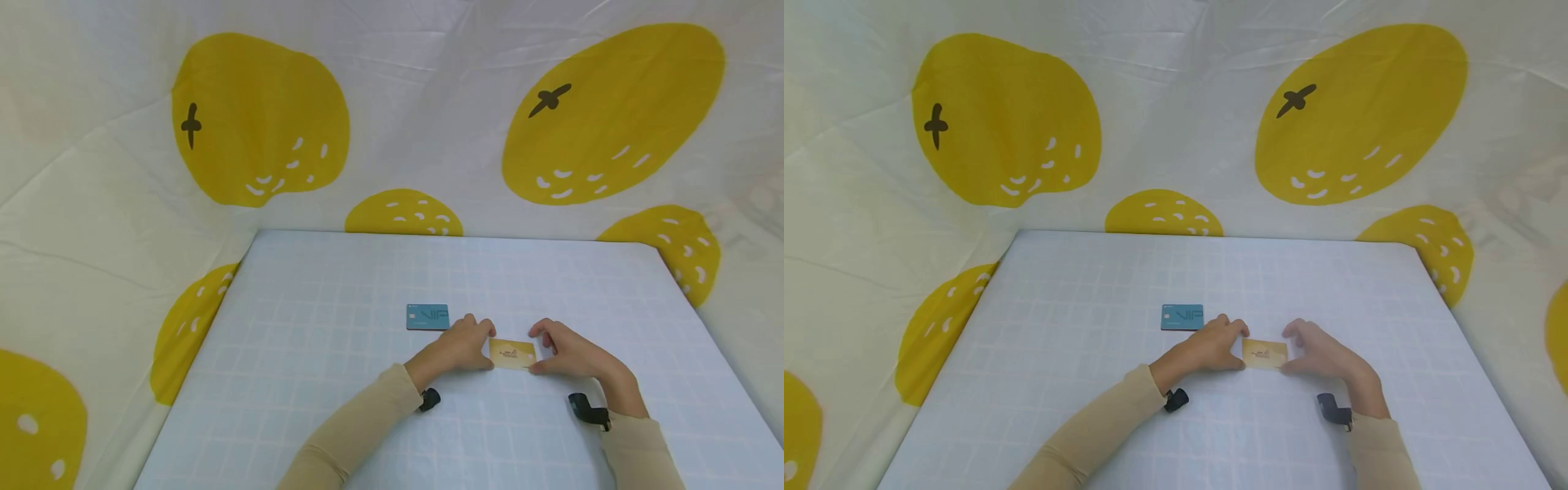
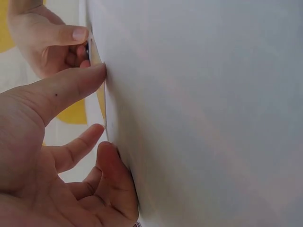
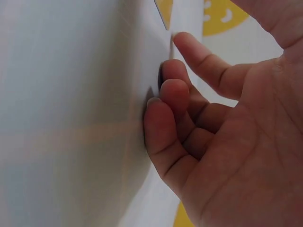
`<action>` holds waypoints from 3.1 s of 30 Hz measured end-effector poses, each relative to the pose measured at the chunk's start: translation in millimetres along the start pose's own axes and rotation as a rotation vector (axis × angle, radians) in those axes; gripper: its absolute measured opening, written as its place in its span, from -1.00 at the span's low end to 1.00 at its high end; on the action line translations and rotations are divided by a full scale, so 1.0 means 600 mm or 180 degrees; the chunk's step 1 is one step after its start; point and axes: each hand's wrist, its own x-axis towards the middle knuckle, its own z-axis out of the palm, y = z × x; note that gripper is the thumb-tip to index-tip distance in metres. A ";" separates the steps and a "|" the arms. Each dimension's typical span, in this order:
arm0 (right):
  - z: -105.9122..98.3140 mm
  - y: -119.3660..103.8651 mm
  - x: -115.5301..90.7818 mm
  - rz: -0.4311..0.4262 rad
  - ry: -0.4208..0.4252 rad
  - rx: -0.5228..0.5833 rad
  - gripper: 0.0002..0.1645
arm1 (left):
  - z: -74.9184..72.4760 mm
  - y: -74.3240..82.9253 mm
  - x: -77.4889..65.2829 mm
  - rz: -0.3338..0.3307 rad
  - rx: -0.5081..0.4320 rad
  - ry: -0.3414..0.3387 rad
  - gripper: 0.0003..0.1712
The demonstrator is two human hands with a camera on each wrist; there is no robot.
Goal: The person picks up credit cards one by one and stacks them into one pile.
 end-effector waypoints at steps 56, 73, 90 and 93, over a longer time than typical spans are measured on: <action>0.008 -0.007 0.022 0.0114 0.0282 0.0881 -0.74 | -0.010 -0.031 0.005 -0.0218 -0.1536 0.0155 -0.74; 0.035 -0.084 0.092 -0.0177 0.0449 0.1621 -0.64 | -0.069 -0.120 -0.047 -0.0182 -0.2041 0.0948 -0.73; 0.081 -0.145 0.158 0.0013 0.0797 0.1867 -0.66 | -0.084 -0.191 -0.078 -0.0465 -0.2342 0.1484 -0.79; 0.086 -0.152 0.162 0.0027 0.0798 0.1898 -0.66 | -0.084 -0.198 -0.081 -0.0508 -0.2336 0.1597 -0.81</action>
